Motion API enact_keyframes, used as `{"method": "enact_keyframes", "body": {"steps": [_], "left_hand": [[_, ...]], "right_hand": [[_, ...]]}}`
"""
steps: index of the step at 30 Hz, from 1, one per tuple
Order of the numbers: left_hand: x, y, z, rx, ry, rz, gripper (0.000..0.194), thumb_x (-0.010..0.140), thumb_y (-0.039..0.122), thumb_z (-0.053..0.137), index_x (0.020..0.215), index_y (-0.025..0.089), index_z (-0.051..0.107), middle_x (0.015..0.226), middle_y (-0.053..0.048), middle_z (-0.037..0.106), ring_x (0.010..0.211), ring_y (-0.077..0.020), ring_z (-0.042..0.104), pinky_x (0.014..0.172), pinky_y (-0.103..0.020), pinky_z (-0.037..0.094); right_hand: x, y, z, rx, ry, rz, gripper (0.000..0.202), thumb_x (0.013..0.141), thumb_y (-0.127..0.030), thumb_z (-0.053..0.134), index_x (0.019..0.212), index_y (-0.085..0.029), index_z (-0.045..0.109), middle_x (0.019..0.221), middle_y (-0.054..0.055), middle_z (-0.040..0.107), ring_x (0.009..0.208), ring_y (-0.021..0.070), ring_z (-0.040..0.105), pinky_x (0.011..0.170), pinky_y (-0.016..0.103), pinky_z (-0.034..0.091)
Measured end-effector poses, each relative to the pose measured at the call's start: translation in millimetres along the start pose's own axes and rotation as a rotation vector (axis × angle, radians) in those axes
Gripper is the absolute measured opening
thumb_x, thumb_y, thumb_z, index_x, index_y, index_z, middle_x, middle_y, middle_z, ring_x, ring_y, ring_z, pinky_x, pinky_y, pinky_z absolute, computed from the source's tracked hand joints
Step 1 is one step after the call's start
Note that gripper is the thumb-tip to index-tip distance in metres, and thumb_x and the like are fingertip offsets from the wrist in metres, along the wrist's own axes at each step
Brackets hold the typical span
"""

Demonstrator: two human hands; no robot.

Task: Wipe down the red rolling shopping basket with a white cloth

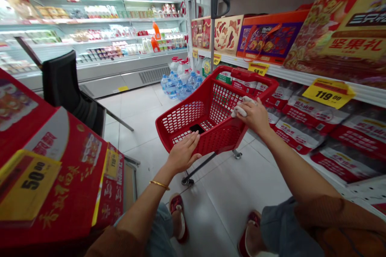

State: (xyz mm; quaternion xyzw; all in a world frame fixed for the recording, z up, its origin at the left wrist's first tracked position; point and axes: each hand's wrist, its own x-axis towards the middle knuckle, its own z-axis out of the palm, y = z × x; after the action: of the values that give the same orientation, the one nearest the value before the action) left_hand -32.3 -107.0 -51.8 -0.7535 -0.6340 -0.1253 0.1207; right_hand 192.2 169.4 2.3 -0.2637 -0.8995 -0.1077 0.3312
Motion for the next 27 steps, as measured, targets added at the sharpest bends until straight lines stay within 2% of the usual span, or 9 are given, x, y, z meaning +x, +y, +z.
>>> {"method": "enact_keyframes", "body": {"steps": [5, 8, 11, 16, 19, 22, 27], "left_hand": [[0.4, 1.4, 0.0, 0.002, 0.021, 0.003, 0.070, 0.101, 0.054, 0.029, 0.151, 0.005, 0.029, 0.155, -0.020, 0.036, 0.145, -0.0273, 0.032, 0.117, -0.043, 0.032], [-0.5, 2.1, -0.6, 0.005, 0.040, -0.004, 0.069, 0.101, 0.053, 0.029, 0.151, 0.005, 0.030, 0.154, -0.020, 0.037, 0.144, -0.0275, 0.034, 0.117, -0.043, 0.033], [-2.1, 2.9, -0.8, 0.013, 0.048, -0.004, 0.070, 0.101, 0.055, 0.027, 0.151, 0.005, 0.031, 0.154, -0.020, 0.037, 0.143, -0.0282, 0.036, 0.116, -0.043, 0.034], [-5.3, 5.3, 0.6, 0.036, 0.065, -0.012, 0.074, 0.100, 0.058, 0.026, 0.151, 0.004, 0.030, 0.153, -0.021, 0.038, 0.143, -0.0293, 0.036, 0.115, -0.044, 0.035], [-7.7, 6.2, 0.6, 0.044, 0.074, -0.016, 0.075, 0.100, 0.058, 0.026, 0.149, 0.002, 0.032, 0.151, -0.022, 0.041, 0.142, -0.0298, 0.037, 0.115, -0.044, 0.035], [-10.3, 6.4, -1.0, 0.033, 0.070, -0.013, 0.072, 0.100, 0.056, 0.026, 0.149, 0.004, 0.033, 0.150, -0.021, 0.043, 0.141, -0.0291, 0.039, 0.115, -0.045, 0.035], [-14.3, 6.5, -4.7, 0.016, 0.051, -0.024, 0.070, 0.100, 0.056, 0.029, 0.150, 0.006, 0.032, 0.152, -0.019, 0.040, 0.142, -0.0277, 0.038, 0.116, -0.043, 0.035]], "right_hand": [[2.4, -0.1, -4.5, -0.008, 0.000, 0.068, 0.028, 0.088, -0.037, 0.057, 0.106, -0.023, 0.073, 0.108, 0.008, 0.073, 0.107, 0.0296, 0.061, 0.113, 0.059, 0.028], [0.6, -15.1, -4.6, 0.032, 0.038, 0.100, 0.027, 0.088, -0.036, 0.057, 0.105, -0.023, 0.073, 0.110, 0.008, 0.072, 0.108, 0.0289, 0.061, 0.113, 0.059, 0.028], [-5.6, -53.7, -2.0, 0.105, 0.067, 0.094, 0.026, 0.091, -0.035, 0.054, 0.107, -0.024, 0.071, 0.115, 0.008, 0.071, 0.111, 0.0266, 0.060, 0.114, 0.056, 0.025], [-26.2, -144.7, 9.5, 0.213, -0.021, 0.030, 0.031, 0.093, -0.040, 0.054, 0.117, -0.025, 0.067, 0.121, 0.008, 0.068, 0.121, 0.0273, 0.055, 0.115, 0.051, 0.026], [-36.7, -171.6, 14.5, 0.228, -0.044, 0.034, 0.034, 0.093, -0.042, 0.054, 0.120, -0.025, 0.066, 0.122, 0.007, 0.068, 0.125, 0.0291, 0.052, 0.115, 0.050, 0.026], [-39.9, -167.3, 15.2, 0.238, -0.039, 0.000, 0.031, 0.092, -0.040, 0.055, 0.118, -0.026, 0.067, 0.118, 0.006, 0.069, 0.121, 0.0278, 0.056, 0.114, 0.049, 0.028], [-33.5, -129.9, 8.6, 0.174, -0.020, -0.076, 0.025, 0.092, -0.038, 0.057, 0.111, -0.027, 0.069, 0.110, 0.006, 0.072, 0.112, 0.0259, 0.059, 0.112, 0.051, 0.029]]}}
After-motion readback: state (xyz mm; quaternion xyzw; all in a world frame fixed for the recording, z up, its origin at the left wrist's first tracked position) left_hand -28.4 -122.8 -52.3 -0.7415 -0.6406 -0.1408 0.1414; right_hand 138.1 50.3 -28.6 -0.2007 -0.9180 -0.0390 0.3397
